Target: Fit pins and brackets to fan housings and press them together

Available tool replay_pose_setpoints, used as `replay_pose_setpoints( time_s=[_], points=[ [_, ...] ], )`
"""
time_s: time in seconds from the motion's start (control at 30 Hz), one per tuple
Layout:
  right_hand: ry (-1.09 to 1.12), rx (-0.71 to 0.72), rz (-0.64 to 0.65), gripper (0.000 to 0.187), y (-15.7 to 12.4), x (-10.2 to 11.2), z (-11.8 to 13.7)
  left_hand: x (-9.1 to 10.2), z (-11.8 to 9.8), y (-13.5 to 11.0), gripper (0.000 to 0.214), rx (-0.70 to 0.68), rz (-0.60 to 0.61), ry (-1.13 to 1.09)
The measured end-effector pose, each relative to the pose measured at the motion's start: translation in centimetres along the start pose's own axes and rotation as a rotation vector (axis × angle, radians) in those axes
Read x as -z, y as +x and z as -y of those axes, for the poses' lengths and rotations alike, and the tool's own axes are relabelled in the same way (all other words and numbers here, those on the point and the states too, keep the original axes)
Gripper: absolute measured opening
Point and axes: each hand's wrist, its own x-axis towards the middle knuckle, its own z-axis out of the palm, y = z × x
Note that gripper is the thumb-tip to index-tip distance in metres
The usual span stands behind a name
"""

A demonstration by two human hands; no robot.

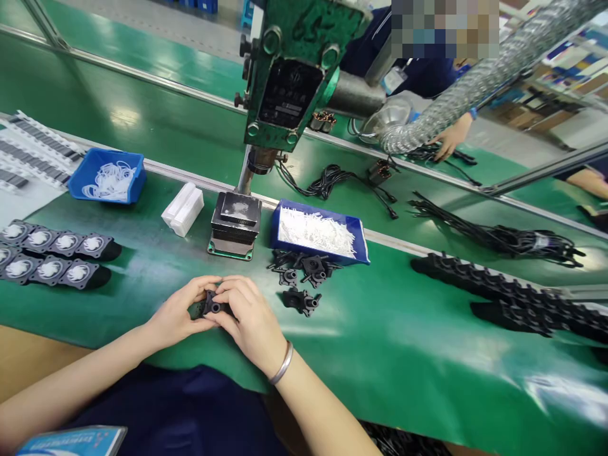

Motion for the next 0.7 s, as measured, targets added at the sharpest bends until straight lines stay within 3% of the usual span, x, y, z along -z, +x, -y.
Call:
replay_pose_setpoints(
  time_s=[0.27,0.57,0.7],
  points=[
    [0.098,-0.091,0.037,0.018,-0.4,-0.5,-0.6,0.1,0.4,-0.1,0.065,-0.024,0.008,0.049],
    [0.099,-0.100,0.060,0.014,-0.6,-0.8,-0.8,0.3,-0.9,0.0,0.057,0.000,-0.007,0.028],
    [0.039,-0.067,0.044,0.027,0.4,1.2,0.0,1.2,-1.7,0.5,0.055,-0.087,-0.041,0.060]
  ],
)
